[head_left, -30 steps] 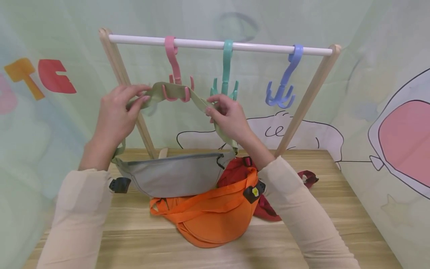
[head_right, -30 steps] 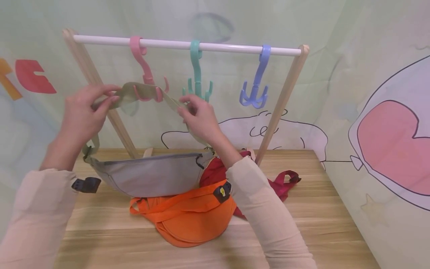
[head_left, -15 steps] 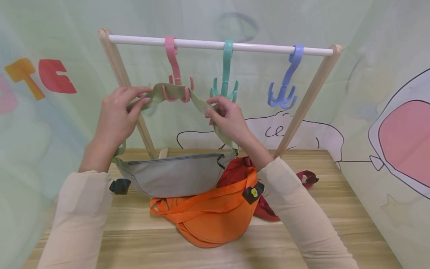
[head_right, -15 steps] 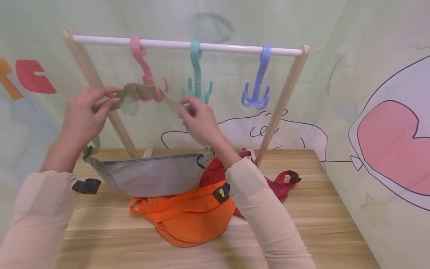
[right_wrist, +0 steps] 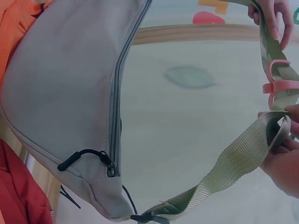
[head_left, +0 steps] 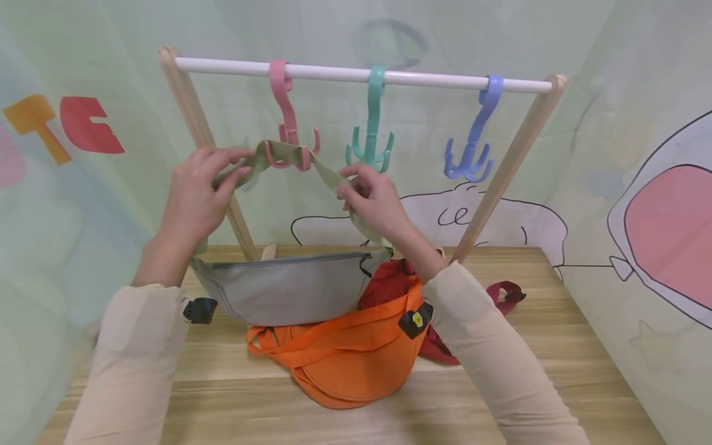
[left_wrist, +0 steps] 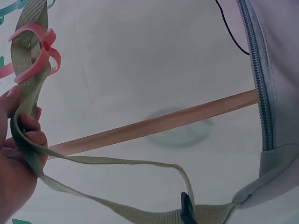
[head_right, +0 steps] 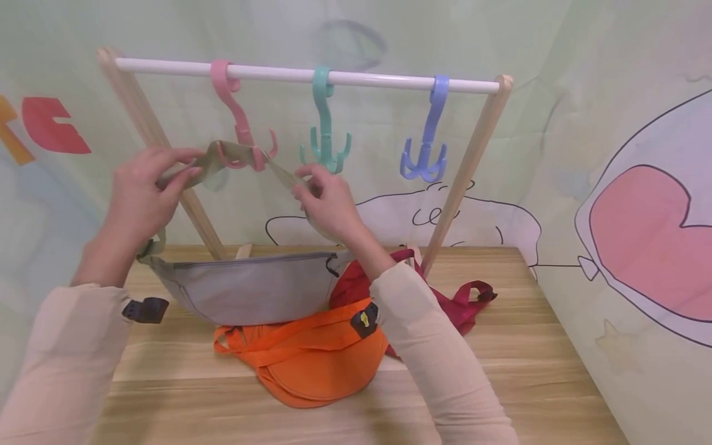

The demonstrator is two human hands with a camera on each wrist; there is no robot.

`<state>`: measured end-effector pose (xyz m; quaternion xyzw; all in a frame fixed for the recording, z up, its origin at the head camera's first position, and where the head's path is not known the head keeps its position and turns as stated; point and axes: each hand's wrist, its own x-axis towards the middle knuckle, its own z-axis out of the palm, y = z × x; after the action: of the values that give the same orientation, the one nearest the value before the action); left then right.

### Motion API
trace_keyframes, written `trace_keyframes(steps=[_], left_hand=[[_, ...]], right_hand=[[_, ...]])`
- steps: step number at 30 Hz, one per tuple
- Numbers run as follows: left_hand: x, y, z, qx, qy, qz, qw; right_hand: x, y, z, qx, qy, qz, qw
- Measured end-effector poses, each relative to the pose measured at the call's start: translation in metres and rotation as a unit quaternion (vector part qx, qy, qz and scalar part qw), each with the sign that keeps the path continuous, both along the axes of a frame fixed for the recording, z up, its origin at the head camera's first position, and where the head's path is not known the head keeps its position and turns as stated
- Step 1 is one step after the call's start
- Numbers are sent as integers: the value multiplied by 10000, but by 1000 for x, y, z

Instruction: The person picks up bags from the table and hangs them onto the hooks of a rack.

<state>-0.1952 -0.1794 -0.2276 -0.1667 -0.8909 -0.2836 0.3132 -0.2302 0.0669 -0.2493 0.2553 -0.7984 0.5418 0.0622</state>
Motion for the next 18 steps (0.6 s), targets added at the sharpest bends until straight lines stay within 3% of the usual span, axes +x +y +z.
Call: trace_keyframes(steps=[9, 18], left_hand=[[-2, 2, -8, 74, 6, -165, 9998], [-4, 1, -15, 78, 250, -221, 9994]], right_hand=[[-2, -1, -6, 147, 68, -54, 9999], [0, 0, -6, 224, 69, -126, 9996]])
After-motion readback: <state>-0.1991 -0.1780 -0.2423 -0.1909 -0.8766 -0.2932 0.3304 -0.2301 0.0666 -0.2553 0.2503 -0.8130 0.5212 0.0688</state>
